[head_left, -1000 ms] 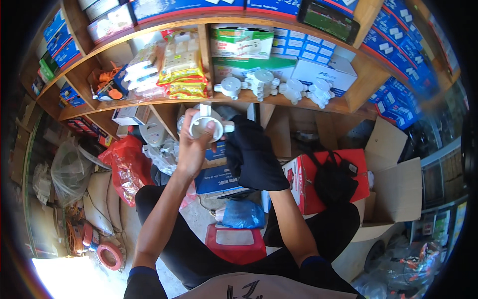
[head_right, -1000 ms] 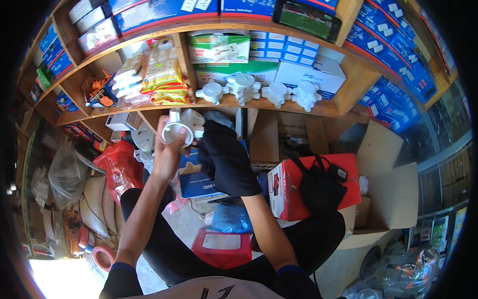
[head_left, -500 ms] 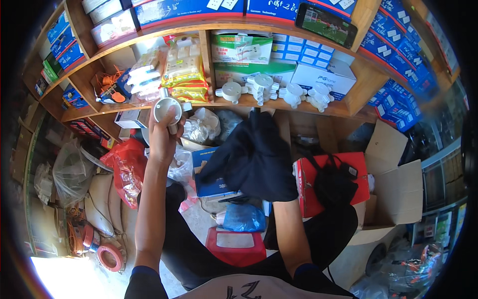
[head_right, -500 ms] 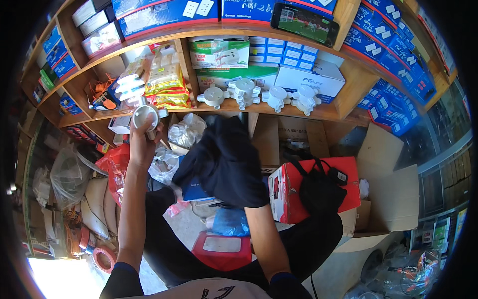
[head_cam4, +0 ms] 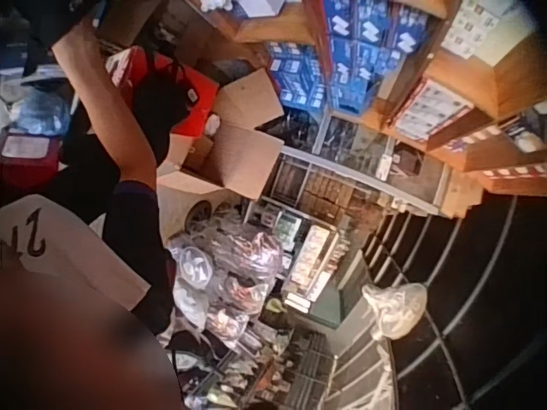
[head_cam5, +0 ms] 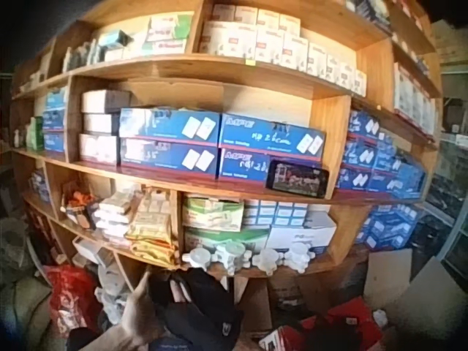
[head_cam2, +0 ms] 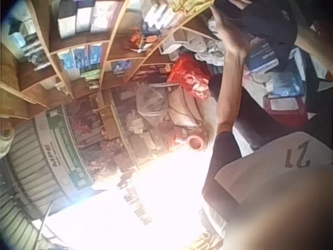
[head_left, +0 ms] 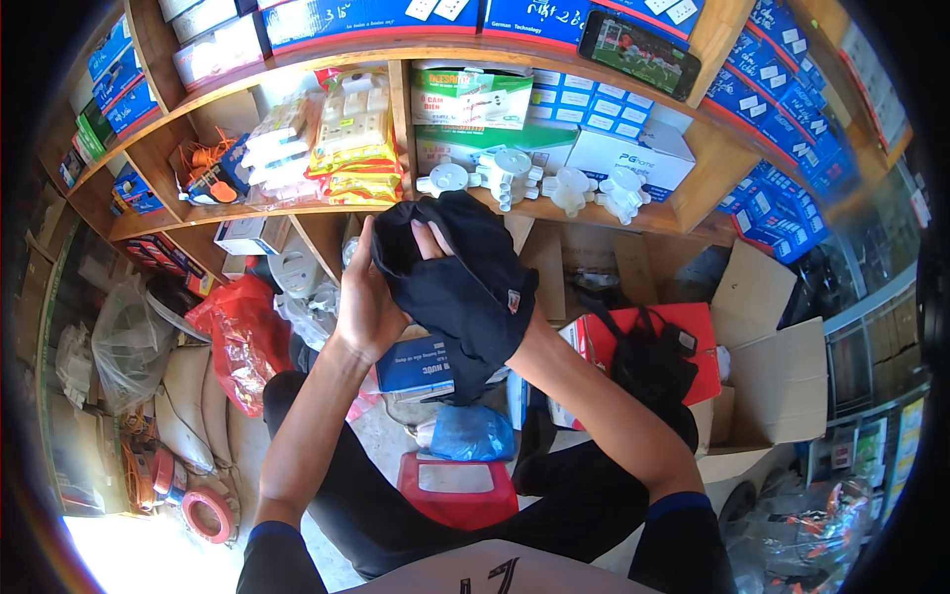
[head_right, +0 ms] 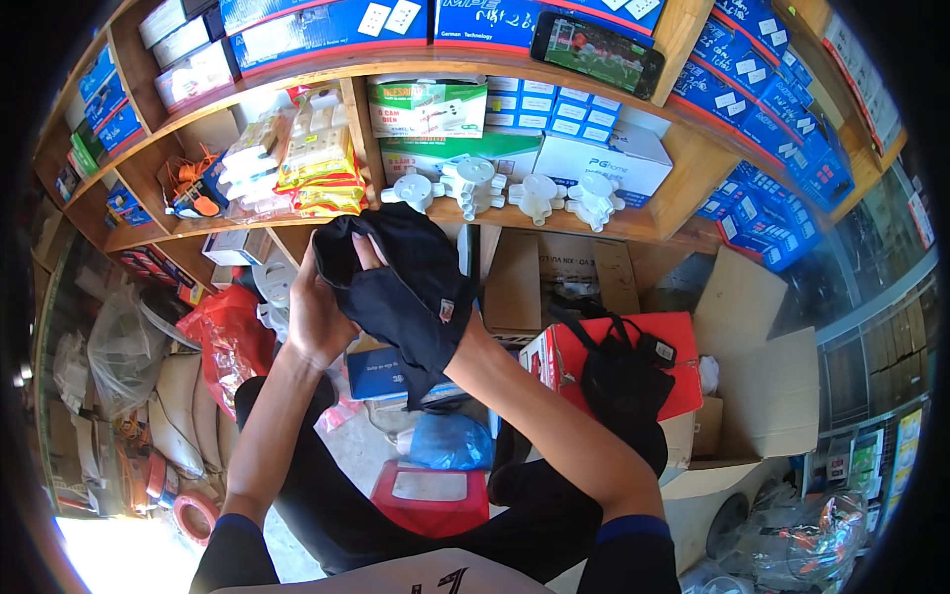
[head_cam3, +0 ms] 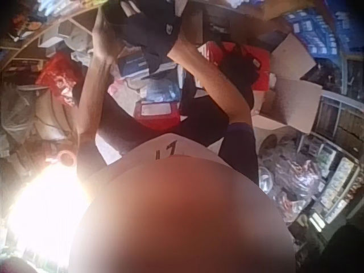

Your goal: The person is assembling or inspecting various plastic plumbing or electrical junction box components in a storage area.

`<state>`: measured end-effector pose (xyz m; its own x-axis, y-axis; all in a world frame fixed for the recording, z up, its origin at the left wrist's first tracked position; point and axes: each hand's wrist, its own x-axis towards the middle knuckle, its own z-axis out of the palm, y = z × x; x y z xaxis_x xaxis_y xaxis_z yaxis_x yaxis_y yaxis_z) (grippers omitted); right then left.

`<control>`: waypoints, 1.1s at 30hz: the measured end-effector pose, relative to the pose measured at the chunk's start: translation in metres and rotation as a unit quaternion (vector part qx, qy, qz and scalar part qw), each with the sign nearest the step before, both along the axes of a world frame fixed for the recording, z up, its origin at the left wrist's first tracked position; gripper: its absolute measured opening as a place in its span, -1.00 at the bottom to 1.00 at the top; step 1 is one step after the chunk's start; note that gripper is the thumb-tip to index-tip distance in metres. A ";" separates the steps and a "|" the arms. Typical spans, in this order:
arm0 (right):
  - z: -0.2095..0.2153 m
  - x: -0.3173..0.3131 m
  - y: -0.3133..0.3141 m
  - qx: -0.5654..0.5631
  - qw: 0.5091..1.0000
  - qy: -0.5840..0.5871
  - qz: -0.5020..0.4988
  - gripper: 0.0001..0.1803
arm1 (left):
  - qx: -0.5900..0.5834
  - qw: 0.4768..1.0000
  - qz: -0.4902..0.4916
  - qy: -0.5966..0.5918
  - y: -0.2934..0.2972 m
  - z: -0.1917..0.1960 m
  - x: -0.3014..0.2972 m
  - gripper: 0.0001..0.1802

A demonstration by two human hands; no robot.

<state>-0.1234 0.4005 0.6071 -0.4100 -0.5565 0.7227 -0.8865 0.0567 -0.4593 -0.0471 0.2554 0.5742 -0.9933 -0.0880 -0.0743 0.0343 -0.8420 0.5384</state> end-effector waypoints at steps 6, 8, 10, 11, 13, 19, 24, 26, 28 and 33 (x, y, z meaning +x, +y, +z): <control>-0.009 -0.011 0.016 0.060 0.997 0.032 0.042 -0.77 | -0.368 0.929 0.011 -0.029 0.011 -0.002 0.004 -0.36; -0.019 -0.013 0.019 0.064 0.996 0.055 0.036 -0.78 | -0.404 0.914 0.023 -0.023 0.020 0.011 0.010 -0.36; -0.025 -0.016 0.021 0.067 0.994 0.078 0.031 -0.80 | -0.446 0.894 0.035 -0.020 0.019 0.010 0.009 -0.39; -0.025 -0.015 0.021 0.012 0.992 0.125 0.017 -0.83 | -0.446 0.894 0.035 -0.021 0.014 0.009 0.009 -0.39; -0.024 -0.016 0.020 -0.043 0.984 0.170 0.003 -0.86 | -0.540 0.838 0.059 -0.040 0.003 0.008 0.008 -0.48; -0.019 -0.007 0.013 0.083 0.984 0.157 0.020 -0.91 | -0.466 0.865 0.156 0.099 -0.001 0.016 0.010 -0.62; -0.009 -0.012 0.019 0.060 0.982 0.172 0.042 -0.90 | -0.480 0.860 0.087 0.148 -0.006 0.010 0.008 -0.71; 0.000 -0.005 0.022 0.122 0.987 0.105 0.018 -0.90 | -0.470 0.856 0.153 0.148 -0.006 0.009 0.004 -0.62; -0.001 -0.008 0.022 0.184 0.982 0.037 -0.008 -0.86 | -0.473 0.853 0.194 0.100 -0.009 0.014 0.004 -0.63; 0.001 -0.028 0.033 0.089 0.983 -0.073 0.145 -0.55 | -0.268 0.928 0.211 0.150 -0.019 0.022 0.007 -0.58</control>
<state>-0.1516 0.4338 0.6084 -0.3075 -0.7777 0.5483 -0.8023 -0.0980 -0.5889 -0.0401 0.2363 0.5963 -0.8313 -0.4175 0.3669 0.5157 -0.3329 0.7894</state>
